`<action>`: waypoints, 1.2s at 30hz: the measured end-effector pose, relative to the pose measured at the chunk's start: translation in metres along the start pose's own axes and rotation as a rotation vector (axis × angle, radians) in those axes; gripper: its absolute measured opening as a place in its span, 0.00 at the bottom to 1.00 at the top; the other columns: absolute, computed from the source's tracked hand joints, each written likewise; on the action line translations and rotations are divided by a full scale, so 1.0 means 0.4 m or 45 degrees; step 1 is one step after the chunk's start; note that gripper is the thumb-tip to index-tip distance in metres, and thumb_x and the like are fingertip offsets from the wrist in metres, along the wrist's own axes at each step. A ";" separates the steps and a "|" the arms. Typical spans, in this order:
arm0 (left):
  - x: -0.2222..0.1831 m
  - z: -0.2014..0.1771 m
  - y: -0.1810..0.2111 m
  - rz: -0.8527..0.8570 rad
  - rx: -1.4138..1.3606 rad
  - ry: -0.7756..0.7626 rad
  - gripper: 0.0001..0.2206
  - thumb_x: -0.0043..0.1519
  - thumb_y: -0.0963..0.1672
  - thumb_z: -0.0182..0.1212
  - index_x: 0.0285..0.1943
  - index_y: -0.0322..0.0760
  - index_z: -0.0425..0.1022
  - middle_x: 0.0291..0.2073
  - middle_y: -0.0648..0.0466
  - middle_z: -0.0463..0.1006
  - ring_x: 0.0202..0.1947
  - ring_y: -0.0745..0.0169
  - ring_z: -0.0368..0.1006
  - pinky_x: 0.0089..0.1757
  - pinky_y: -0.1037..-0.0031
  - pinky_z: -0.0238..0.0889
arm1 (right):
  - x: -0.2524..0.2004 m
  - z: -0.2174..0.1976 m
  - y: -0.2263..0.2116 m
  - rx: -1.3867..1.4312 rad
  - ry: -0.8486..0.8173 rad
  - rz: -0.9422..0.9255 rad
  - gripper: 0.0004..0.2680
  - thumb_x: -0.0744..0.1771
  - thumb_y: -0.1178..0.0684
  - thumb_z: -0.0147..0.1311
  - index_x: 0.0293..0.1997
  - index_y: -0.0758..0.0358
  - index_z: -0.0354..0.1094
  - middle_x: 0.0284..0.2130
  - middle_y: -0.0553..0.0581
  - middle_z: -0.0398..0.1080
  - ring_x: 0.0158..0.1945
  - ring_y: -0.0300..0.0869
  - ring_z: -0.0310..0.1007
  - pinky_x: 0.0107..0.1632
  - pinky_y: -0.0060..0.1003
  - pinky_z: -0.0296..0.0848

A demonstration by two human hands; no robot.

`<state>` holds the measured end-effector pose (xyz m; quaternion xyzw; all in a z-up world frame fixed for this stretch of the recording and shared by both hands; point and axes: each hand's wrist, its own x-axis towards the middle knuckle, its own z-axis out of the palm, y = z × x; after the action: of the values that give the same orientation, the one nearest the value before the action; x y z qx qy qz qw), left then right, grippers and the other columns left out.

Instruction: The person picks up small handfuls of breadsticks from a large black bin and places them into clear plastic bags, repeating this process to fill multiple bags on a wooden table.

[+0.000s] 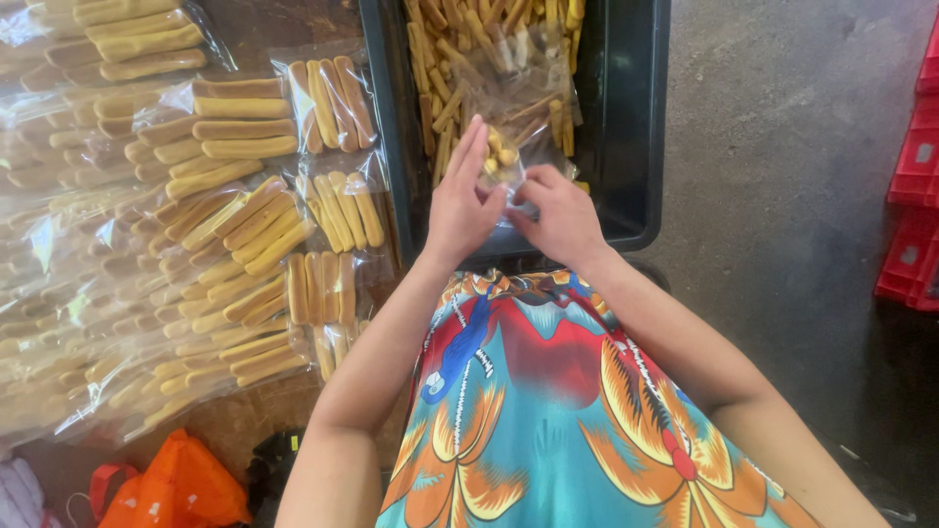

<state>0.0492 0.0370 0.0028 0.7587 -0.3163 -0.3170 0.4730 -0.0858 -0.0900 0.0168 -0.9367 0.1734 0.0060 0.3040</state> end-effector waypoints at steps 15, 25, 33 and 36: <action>-0.009 -0.032 -0.089 -0.008 -0.818 -0.662 0.37 0.52 0.39 0.79 0.71 0.33 0.62 0.58 0.52 0.75 0.58 0.63 0.72 0.59 0.68 0.66 | -0.023 -0.122 0.029 2.021 0.052 0.102 0.12 0.74 0.51 0.46 0.35 0.65 0.68 0.52 0.63 0.75 0.54 0.50 0.79 0.48 0.39 0.82; -0.002 -0.034 0.047 -0.121 -0.821 -0.521 0.29 0.52 0.39 0.77 0.64 0.35 0.71 0.49 0.58 0.79 0.50 0.71 0.74 0.53 0.74 0.69 | -0.007 -0.191 0.087 2.026 0.345 -0.051 0.16 0.73 0.36 0.50 0.51 0.60 0.63 0.58 0.63 0.69 0.61 0.49 0.71 0.60 0.47 0.76; 0.000 -0.032 0.031 -0.132 -0.856 -0.289 0.31 0.51 0.44 0.79 0.61 0.35 0.68 0.48 0.57 0.78 0.50 0.70 0.75 0.51 0.74 0.72 | -0.088 0.068 0.089 2.210 -0.445 0.234 0.33 0.66 0.32 0.57 0.77 0.55 0.47 0.71 0.54 0.56 0.70 0.46 0.61 0.65 0.51 0.69; -0.007 -0.017 -0.015 -0.081 -0.787 -0.246 0.26 0.56 0.46 0.76 0.59 0.34 0.70 0.47 0.57 0.77 0.48 0.72 0.73 0.50 0.75 0.70 | -0.091 0.104 0.092 2.180 -0.455 0.431 0.25 0.69 0.44 0.58 0.72 0.63 0.55 0.63 0.56 0.65 0.63 0.46 0.68 0.64 0.50 0.71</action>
<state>0.0540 0.0449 0.0001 0.5551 -0.2246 -0.4833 0.6386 -0.1282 -0.0824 -0.0337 -0.3355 0.2044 0.0652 0.9173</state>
